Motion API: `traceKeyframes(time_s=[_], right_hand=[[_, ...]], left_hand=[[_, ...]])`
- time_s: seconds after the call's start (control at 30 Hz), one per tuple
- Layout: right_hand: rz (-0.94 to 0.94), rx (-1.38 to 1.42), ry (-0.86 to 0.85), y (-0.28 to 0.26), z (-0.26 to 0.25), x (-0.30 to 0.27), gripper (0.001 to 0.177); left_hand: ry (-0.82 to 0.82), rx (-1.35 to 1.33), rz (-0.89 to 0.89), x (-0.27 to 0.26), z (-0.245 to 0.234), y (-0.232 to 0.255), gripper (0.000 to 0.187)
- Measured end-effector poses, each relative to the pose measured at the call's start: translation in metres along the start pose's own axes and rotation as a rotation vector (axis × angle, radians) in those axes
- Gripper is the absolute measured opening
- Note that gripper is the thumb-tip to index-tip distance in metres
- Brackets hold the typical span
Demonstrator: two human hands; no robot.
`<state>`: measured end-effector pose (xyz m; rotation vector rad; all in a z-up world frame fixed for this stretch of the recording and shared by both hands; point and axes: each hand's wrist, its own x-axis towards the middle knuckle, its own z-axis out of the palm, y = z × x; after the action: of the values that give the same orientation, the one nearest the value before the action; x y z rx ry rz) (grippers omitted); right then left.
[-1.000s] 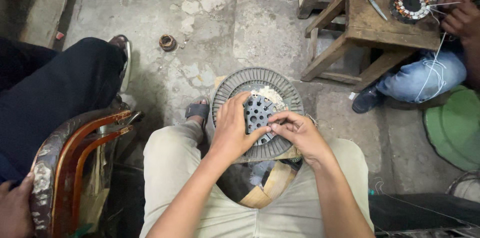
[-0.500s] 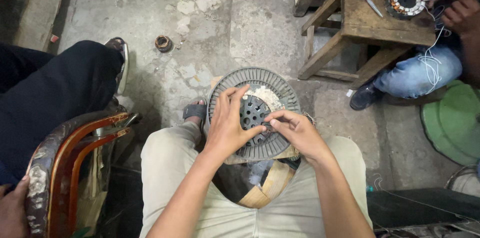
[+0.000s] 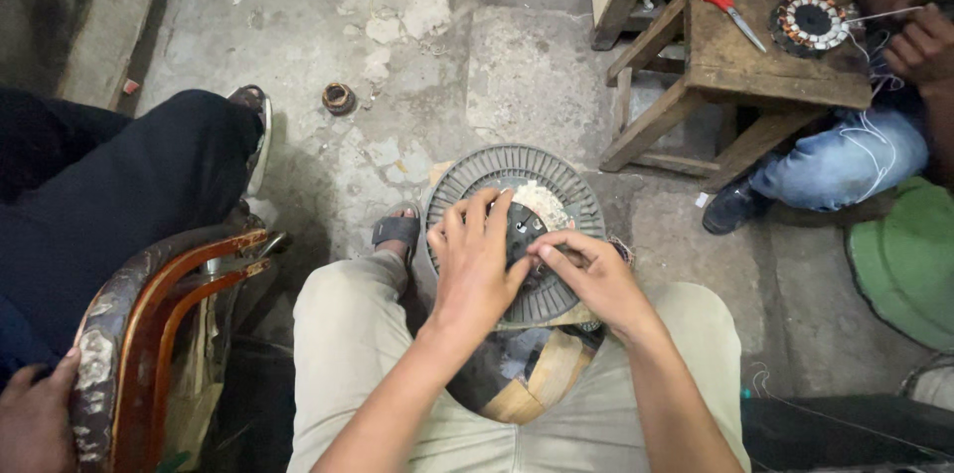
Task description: The person sits on a chair and works on a circular electrical component resting on their lap. They use their hands to adjust small parts and wires within the component's slots. Another person nearby is also working on a similar component.
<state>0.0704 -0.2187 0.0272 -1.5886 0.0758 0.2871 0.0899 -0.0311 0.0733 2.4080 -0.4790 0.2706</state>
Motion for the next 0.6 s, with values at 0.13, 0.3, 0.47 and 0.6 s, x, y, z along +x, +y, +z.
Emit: traceKeyframes(time_s=[0.13,0.3,0.47,0.6], right_hand=[[-0.001,-0.007,-0.010,-0.012,0.003,-0.005,0.021],[-0.133,-0.025,0.035,-0.028,-0.011,-0.009,0.019],[-0.068,-0.007,0.114,-0.027,-0.021,-0.008,0.021],[-0.002,-0.004,0.157,-0.016,-0.029,-0.013,0.023]], left_hand=[[-0.002,-0.058,-0.029,-0.001,-0.003,0.011,0.075],[-0.070,-0.134,0.004,0.005,-0.009,0.002,0.070],[-0.045,-0.173,0.001,0.002,-0.007,-0.003,0.070],[-0.022,-0.171,-0.040,-0.001,-0.004,-0.010,0.070]])
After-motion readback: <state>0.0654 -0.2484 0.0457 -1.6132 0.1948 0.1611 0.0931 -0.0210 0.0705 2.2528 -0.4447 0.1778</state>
